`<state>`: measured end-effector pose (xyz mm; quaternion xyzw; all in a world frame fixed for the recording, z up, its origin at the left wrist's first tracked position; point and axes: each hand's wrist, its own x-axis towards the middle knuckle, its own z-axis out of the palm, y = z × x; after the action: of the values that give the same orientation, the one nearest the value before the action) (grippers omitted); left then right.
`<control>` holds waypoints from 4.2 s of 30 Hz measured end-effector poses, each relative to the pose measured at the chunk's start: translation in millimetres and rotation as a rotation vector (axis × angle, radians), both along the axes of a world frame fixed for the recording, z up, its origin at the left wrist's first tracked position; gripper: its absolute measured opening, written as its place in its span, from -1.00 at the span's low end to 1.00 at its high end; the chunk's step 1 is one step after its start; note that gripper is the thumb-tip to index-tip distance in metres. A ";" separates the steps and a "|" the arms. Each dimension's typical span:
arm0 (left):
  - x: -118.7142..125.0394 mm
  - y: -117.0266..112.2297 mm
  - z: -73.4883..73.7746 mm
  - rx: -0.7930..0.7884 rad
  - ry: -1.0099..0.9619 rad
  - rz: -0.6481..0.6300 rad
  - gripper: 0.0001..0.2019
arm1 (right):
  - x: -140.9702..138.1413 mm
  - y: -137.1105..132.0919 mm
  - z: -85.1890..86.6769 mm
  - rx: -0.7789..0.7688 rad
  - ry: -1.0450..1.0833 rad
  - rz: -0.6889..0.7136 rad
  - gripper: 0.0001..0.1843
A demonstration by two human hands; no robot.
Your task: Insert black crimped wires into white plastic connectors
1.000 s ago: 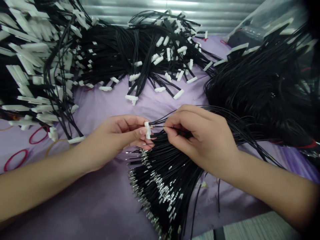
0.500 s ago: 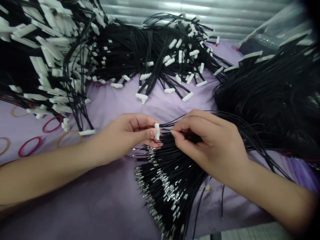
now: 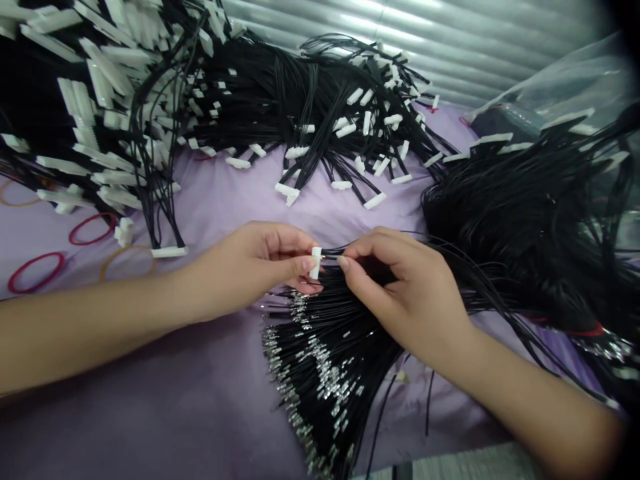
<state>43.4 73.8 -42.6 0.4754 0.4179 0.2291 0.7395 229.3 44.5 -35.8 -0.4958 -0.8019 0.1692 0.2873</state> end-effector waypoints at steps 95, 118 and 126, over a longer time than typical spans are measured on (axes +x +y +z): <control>-7.4 4.6 -3.8 -0.110 -0.009 0.038 -0.89 | 4.6 3.0 -10.4 0.185 -0.016 0.100 -0.86; -3.6 5.5 -3.2 -0.164 -0.029 0.258 -0.85 | 1.0 -10.2 7.3 0.264 -0.369 0.225 -0.85; -3.8 6.5 -4.6 -0.137 -0.071 0.205 -0.89 | 6.7 0.6 4.6 0.092 -0.034 0.231 -0.81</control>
<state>39.6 80.3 -47.2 0.3701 0.4524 0.2913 0.7573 236.0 45.1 -31.2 -0.3893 -0.8653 0.1559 0.2744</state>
